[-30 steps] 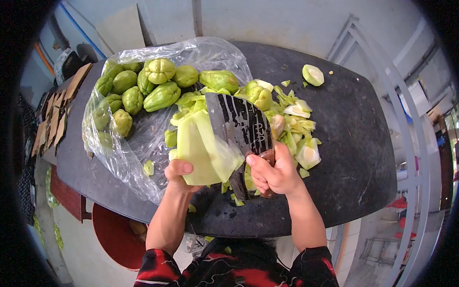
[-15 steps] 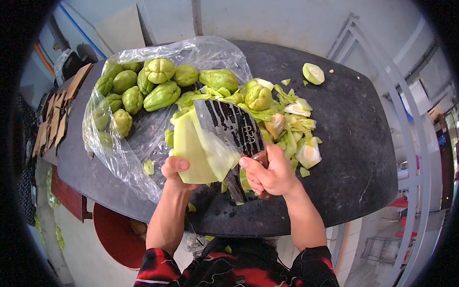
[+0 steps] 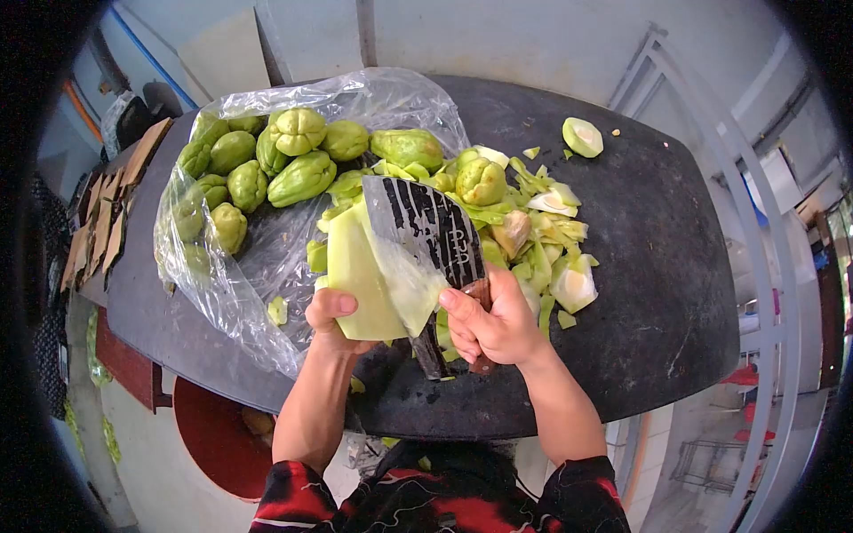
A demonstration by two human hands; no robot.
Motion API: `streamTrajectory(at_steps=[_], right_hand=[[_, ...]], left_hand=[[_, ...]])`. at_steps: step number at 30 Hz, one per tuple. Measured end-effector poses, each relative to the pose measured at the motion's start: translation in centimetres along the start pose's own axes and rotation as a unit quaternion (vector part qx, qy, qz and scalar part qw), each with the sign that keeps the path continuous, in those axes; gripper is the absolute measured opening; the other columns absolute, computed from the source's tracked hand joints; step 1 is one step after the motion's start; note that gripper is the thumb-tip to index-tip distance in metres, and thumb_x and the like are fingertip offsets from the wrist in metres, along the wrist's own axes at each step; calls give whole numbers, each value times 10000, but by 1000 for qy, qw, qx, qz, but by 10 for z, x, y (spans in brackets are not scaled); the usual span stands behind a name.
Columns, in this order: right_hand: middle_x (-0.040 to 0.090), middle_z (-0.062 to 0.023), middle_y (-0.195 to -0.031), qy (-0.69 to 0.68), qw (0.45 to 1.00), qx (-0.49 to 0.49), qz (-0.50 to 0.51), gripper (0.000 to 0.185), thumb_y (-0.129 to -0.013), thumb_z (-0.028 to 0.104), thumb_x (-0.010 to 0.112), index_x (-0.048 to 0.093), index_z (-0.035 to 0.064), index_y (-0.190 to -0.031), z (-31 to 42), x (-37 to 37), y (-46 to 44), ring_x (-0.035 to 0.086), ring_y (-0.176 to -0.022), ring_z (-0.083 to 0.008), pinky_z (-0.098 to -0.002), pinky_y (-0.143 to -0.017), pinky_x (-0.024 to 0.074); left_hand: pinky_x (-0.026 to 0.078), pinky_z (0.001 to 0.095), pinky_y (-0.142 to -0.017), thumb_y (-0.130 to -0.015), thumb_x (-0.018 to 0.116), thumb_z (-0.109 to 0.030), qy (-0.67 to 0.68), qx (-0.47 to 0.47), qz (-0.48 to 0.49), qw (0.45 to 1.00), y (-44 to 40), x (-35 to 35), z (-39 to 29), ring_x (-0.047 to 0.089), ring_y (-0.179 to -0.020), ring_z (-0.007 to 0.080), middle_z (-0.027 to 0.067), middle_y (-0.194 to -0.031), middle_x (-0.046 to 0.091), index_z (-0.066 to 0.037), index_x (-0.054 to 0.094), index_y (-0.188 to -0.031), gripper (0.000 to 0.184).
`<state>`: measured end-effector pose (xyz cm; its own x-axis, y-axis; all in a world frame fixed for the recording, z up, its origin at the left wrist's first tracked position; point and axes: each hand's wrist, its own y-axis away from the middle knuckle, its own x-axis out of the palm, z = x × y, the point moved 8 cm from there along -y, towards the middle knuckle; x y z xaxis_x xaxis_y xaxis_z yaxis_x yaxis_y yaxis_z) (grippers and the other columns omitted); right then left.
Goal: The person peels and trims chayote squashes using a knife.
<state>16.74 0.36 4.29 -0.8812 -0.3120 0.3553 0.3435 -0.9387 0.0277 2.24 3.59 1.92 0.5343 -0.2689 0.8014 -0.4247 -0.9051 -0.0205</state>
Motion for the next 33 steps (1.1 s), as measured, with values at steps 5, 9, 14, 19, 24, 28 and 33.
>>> streamTrajectory(at_steps=[5, 9, 14, 19, 24, 28, 33], right_hand=[[446, 18, -520, 10, 1000, -9, -2, 207, -1031, 163, 586, 481, 9, -1122, -1, -1, -1, 457, -392, -85, -267, -369, 406], [457, 8, -544, 51, 999, -3, -12, 163, -1027, 136, 573, 489, 29, -1116, -2, -4, 1, 452, -398, -83, -269, -368, 404], [518, 13, -567, 130, 989, -39, -56, 182, -1009, 96, 564, 538, -13, -1152, 10, 3, 0, 473, -406, -56, -246, -373, 383], [543, 18, -598, 194, 976, -67, -65, 262, -995, 51, 561, 512, -28, -1240, 12, 2, 0, 493, -416, -55, -247, -378, 373], [502, 12, -557, 133, 988, -47, -56, 178, -999, 59, 563, 501, -16, -1148, 21, 12, 7, 479, -395, -75, -261, -369, 396], [523, 10, -549, 105, 986, -97, -81, 163, -997, 61, 580, 512, -10, -1127, 27, -7, 10, 487, -393, -67, -252, -377, 392], [519, 11, -567, 118, 978, -123, -117, 151, -998, 61, 581, 508, 5, -1118, 38, -18, 13, 478, -415, -59, -254, -391, 410]], left_hand=[[562, 386, -893, -579, 640, -195, -26, 6, -5, 1000, -2, 3, -3, 646, -1030, 305, 178, -1155, 612, 21, 453, -1363, 835], [558, 383, -868, -576, 629, -195, -51, -5, -12, 999, -3, 3, -1, 640, -1016, 285, 163, -1132, 617, 18, 471, -1342, 811], [506, 310, -833, -638, 647, -216, -210, 97, -61, 971, -11, -3, -4, 599, -963, 191, 81, -1100, 608, 3, 487, -1324, 738], [499, 321, -862, -745, 747, -206, -264, 149, -78, 950, -10, 11, -12, 592, -997, 173, 69, -1117, 603, -10, 488, -1322, 662], [512, 353, -911, -779, 845, -333, -276, 163, -99, 942, -10, 15, -23, 594, -1058, 181, 81, -1155, 602, -13, 460, -1376, 779], [531, 433, -931, -885, 616, -628, -99, 107, -62, 987, -14, -14, -5, 630, -1122, 301, 150, -1328, 568, -70, 374, -1493, 860], [542, 552, -887, -873, 509, -733, 15, 59, 26, 998, -16, 2, -14, 624, -1133, 404, 210, -1362, 544, -94, 312, -1529, 937]])
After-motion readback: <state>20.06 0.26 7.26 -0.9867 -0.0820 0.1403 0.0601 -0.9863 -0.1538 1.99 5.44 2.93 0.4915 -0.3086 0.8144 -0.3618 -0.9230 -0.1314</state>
